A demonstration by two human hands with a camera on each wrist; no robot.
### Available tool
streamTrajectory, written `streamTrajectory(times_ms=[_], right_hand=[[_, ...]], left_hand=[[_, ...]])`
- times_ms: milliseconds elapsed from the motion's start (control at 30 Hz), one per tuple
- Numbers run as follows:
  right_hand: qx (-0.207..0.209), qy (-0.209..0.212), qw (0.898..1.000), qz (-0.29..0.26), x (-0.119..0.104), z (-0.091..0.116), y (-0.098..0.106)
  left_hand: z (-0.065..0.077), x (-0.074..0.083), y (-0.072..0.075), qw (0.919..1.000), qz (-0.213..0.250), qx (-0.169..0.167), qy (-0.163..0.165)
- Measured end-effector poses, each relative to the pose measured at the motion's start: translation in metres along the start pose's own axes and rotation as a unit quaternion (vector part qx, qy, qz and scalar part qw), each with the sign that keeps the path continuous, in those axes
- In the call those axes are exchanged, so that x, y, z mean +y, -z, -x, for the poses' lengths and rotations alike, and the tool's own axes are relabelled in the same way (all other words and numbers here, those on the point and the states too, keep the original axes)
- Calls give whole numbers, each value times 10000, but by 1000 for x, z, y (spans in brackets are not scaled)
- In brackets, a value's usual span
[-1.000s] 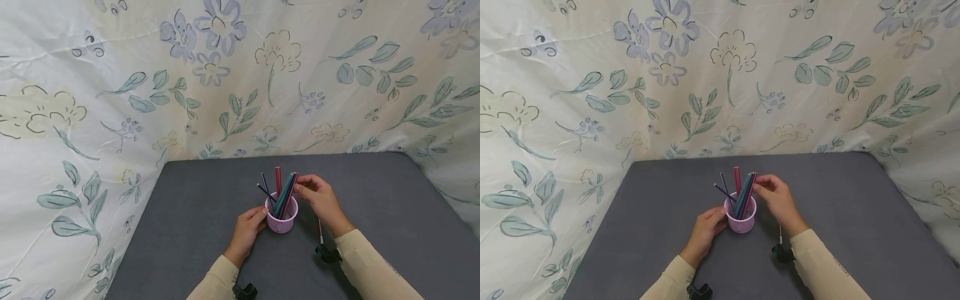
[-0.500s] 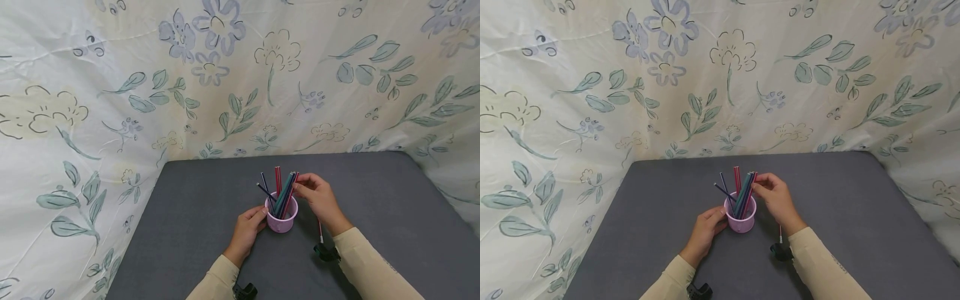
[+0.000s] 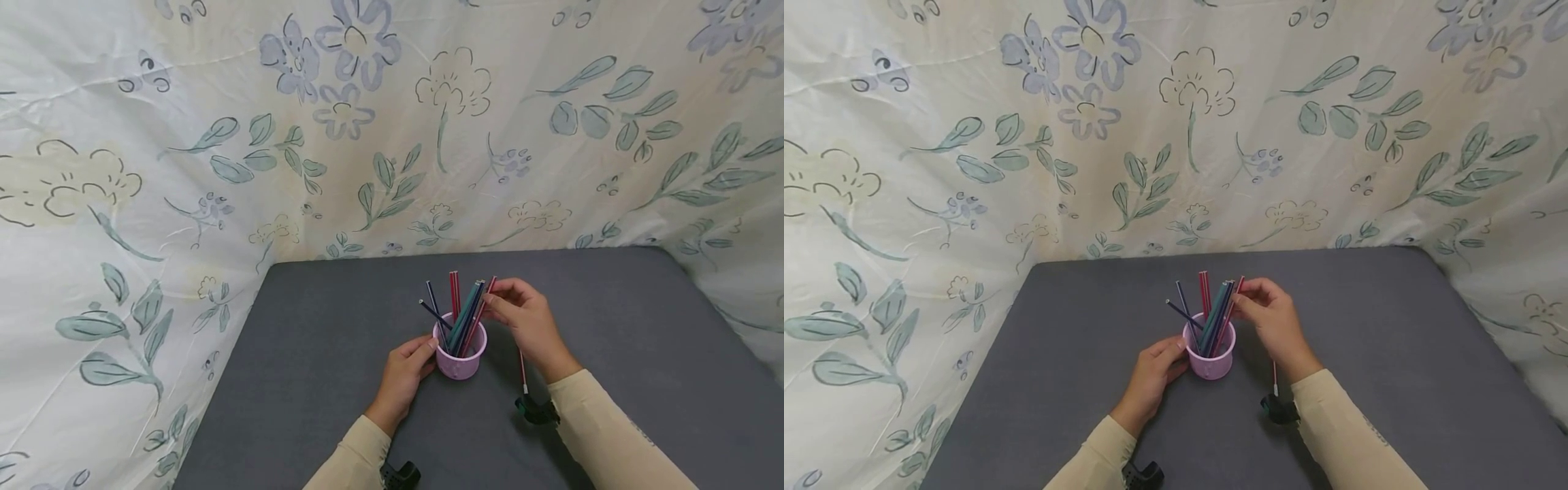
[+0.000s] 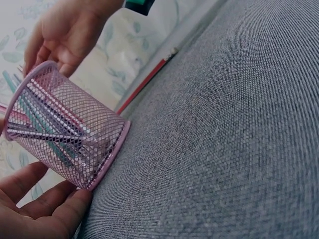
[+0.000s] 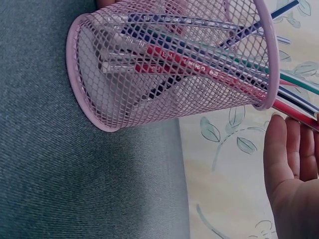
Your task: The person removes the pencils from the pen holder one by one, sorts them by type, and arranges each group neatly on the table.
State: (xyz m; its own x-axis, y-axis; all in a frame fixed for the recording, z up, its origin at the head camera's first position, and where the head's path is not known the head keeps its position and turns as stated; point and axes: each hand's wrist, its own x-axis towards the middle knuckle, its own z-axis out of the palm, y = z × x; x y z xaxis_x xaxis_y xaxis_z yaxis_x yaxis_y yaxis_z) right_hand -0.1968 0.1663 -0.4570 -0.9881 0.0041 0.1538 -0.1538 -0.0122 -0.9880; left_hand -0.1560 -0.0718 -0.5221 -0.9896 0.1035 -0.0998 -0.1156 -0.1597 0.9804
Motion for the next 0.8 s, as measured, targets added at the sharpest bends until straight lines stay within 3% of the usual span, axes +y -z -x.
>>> streamTrajectory(times_ms=[800], right_hand=[[216, 358, 9986, -328, -10, 2, 4]], left_hand=[[-2, -3, 2, 10000, -6, -24, 1]])
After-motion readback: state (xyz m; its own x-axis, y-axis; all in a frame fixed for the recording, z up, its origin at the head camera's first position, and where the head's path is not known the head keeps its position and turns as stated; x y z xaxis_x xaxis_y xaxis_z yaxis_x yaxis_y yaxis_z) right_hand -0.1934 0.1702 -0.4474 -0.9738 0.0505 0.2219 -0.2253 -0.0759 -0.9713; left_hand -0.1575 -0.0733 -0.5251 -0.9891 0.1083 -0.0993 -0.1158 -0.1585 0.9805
